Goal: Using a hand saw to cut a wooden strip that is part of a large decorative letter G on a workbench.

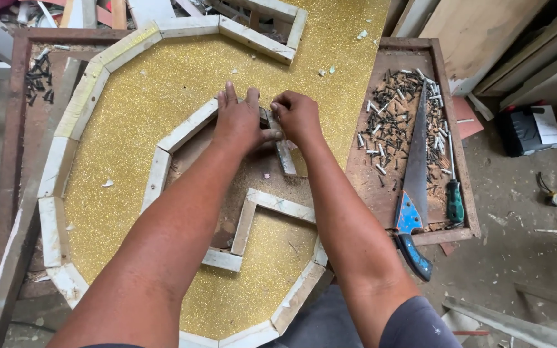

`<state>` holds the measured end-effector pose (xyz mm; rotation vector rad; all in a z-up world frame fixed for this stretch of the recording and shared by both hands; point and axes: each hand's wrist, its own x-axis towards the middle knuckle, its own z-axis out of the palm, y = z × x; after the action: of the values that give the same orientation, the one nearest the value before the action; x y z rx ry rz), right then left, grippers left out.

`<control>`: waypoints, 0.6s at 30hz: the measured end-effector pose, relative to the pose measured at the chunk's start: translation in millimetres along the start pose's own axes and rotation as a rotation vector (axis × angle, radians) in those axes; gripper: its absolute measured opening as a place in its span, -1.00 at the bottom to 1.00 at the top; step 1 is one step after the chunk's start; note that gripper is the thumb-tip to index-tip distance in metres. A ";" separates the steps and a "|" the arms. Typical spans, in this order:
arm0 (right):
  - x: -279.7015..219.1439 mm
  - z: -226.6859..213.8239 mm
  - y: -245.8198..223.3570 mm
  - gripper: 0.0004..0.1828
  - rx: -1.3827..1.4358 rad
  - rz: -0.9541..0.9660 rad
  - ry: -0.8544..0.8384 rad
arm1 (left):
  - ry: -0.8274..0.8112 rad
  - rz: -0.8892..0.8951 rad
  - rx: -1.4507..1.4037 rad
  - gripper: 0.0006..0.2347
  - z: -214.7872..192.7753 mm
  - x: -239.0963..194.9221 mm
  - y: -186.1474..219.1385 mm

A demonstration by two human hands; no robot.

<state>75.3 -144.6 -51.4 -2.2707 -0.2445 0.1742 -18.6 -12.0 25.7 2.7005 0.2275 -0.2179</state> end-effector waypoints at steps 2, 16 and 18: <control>1.6 0.1 -5.0 -0.90 -0.121 -0.112 -0.055 | 0.024 0.007 -0.009 -0.26 5.3 4.6 -1.8; 15.0 24.8 12.5 -0.84 -0.145 0.038 -0.046 | 0.007 -0.012 -0.007 -0.29 9.0 8.4 -3.3; 11.3 13.9 2.7 -0.81 -0.091 0.073 0.000 | 0.002 -0.033 -0.032 -0.26 1.1 5.2 -0.5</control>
<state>83.7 -133.5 -63.0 -2.3713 -0.1728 0.2049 -13.7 -11.4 23.5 2.6675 0.2737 -0.2189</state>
